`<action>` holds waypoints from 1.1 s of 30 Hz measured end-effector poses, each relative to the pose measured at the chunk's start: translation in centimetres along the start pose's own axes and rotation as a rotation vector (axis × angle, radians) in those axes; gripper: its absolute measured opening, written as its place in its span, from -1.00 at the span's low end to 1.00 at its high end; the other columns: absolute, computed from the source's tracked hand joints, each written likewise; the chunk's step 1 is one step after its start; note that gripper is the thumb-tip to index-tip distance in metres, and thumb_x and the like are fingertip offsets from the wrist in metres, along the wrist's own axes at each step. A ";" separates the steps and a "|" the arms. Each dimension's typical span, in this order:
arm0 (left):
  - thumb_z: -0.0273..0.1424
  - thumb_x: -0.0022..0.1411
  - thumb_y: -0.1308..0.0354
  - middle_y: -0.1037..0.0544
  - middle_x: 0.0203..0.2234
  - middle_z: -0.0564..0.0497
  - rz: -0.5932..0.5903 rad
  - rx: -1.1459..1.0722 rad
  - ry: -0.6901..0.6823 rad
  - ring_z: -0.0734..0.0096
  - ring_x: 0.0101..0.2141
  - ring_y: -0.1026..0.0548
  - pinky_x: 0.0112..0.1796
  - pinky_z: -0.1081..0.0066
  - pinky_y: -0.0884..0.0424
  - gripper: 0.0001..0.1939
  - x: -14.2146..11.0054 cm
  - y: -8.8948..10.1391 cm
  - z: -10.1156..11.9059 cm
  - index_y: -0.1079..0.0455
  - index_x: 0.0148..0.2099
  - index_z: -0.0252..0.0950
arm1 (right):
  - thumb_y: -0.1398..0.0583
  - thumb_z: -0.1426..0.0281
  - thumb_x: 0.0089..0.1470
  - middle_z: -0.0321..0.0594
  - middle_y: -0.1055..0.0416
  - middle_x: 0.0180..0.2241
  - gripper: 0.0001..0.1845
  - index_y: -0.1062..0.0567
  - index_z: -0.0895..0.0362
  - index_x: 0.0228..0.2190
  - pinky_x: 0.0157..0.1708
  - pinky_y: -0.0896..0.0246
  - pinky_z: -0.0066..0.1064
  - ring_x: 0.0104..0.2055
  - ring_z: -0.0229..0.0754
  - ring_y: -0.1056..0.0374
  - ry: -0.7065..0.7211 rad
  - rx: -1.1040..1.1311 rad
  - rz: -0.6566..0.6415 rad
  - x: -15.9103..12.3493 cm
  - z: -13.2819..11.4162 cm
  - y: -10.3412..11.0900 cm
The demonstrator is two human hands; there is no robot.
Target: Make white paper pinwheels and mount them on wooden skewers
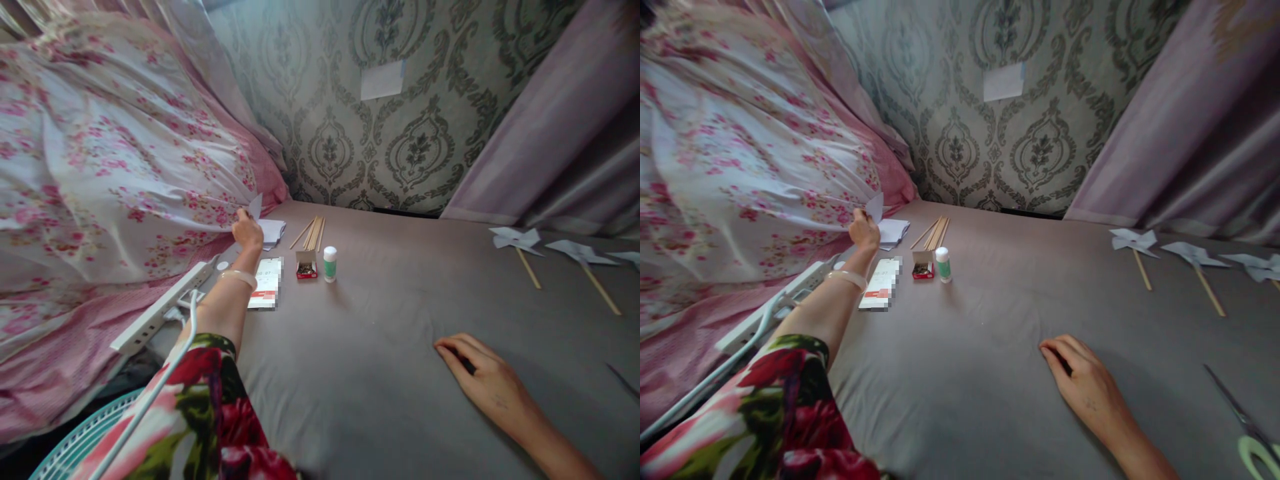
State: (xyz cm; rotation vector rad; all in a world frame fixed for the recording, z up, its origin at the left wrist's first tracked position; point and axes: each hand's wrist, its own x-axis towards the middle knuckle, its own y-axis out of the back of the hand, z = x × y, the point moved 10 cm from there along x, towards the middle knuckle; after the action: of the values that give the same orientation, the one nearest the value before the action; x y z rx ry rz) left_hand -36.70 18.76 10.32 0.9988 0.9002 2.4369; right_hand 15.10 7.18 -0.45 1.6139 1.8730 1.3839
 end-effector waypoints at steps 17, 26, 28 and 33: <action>-0.33 0.37 0.15 -0.39 -0.36 -0.01 0.315 -0.570 -0.086 0.42 -0.27 -0.46 -0.20 0.45 -0.32 -0.86 -9.6 6.5 9.5 -0.14 -0.19 -0.28 | -0.03 0.19 0.18 -0.19 -0.46 -0.35 -0.68 -0.50 0.08 -0.36 -0.27 -0.29 -0.33 -0.31 -0.14 -0.40 0.039 0.000 -0.013 0.1 -0.5 0.0; -0.24 0.32 0.03 -0.37 -0.33 -0.04 0.318 -0.838 -0.367 0.36 -0.22 -0.39 -0.19 0.32 -0.34 -0.84 -19.4 8.2 14.7 -0.21 -0.30 -0.18 | -0.02 0.19 0.19 -0.16 -0.46 -0.36 -0.66 -0.50 0.09 -0.37 -0.26 -0.29 -0.30 -0.30 -0.11 -0.40 0.039 0.012 -0.015 0.2 -0.9 0.3; -0.29 0.30 -0.01 -0.36 -0.31 -0.05 0.261 -0.919 -0.429 0.41 -0.30 -0.38 -0.27 0.36 -0.36 -0.86 -21.3 8.1 15.9 -0.22 -0.32 -0.18 | -0.02 0.20 0.19 -0.17 -0.46 -0.35 -0.67 -0.49 0.09 -0.37 -0.26 -0.28 -0.30 -0.29 -0.12 -0.39 0.033 0.018 -0.021 0.2 -0.9 0.3; -0.39 0.32 0.04 -0.37 -0.20 -0.03 -0.116 -1.153 -0.564 0.65 -0.51 -0.34 -0.48 0.55 -0.36 -0.90 -26.4 5.6 19.2 -0.22 -0.29 -0.23 | -0.04 0.21 0.17 -0.18 -0.44 -0.37 -0.71 -0.49 0.08 -0.38 -0.27 -0.26 -0.31 -0.31 -0.12 -0.38 0.025 0.052 -0.047 0.2 -0.5 -0.1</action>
State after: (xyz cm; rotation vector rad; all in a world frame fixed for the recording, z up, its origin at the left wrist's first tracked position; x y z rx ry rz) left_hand -5.17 8.78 11.56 0.9733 -0.5815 1.8617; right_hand 14.62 7.14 -0.23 1.5732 1.9640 1.3528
